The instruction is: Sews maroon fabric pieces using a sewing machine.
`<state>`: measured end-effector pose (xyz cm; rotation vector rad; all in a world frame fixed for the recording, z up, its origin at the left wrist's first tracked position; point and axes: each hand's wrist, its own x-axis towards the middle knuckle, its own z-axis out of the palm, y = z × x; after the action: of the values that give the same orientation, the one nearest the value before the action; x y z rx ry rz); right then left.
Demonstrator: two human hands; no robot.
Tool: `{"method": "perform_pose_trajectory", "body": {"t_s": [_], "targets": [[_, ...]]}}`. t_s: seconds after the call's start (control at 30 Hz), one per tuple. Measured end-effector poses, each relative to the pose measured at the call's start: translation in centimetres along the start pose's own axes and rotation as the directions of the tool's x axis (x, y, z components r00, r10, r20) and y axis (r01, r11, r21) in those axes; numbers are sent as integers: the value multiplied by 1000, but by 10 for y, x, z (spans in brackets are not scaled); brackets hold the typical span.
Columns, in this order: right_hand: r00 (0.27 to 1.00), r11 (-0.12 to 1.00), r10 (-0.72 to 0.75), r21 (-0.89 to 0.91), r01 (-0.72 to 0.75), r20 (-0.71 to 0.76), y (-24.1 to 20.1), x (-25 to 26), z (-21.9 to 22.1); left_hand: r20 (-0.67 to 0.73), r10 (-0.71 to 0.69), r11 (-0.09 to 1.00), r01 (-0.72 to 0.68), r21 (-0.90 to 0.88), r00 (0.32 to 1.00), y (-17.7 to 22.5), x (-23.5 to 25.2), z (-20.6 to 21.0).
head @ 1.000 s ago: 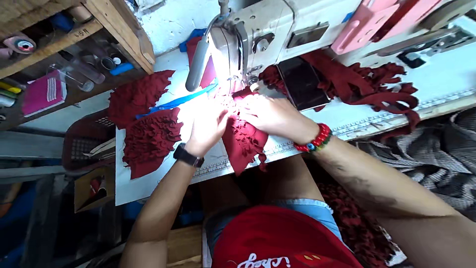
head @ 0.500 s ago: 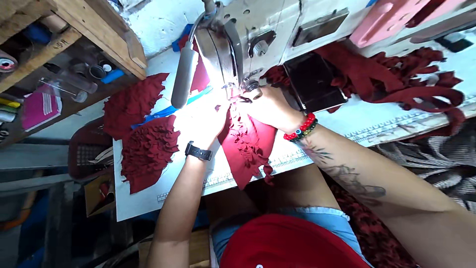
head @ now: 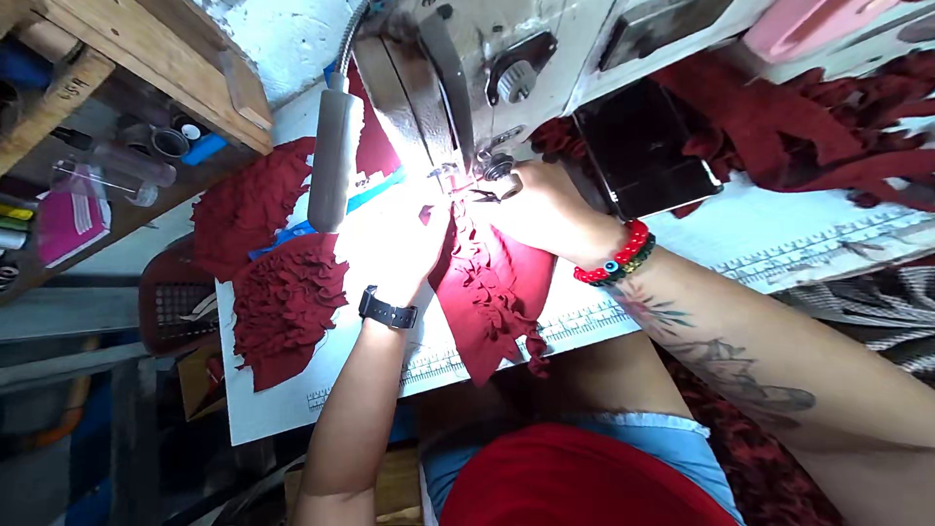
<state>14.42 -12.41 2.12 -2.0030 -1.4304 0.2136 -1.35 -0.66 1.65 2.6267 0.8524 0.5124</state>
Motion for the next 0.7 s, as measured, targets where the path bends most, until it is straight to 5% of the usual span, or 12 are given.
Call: {"method": "perform_pose_trajectory", "body": {"t_s": [0.7], "targets": [[999,999,-12,31,13,-31,-1,-1,0,-12,-5,998,6,56,1000,1,-3,0]]}}
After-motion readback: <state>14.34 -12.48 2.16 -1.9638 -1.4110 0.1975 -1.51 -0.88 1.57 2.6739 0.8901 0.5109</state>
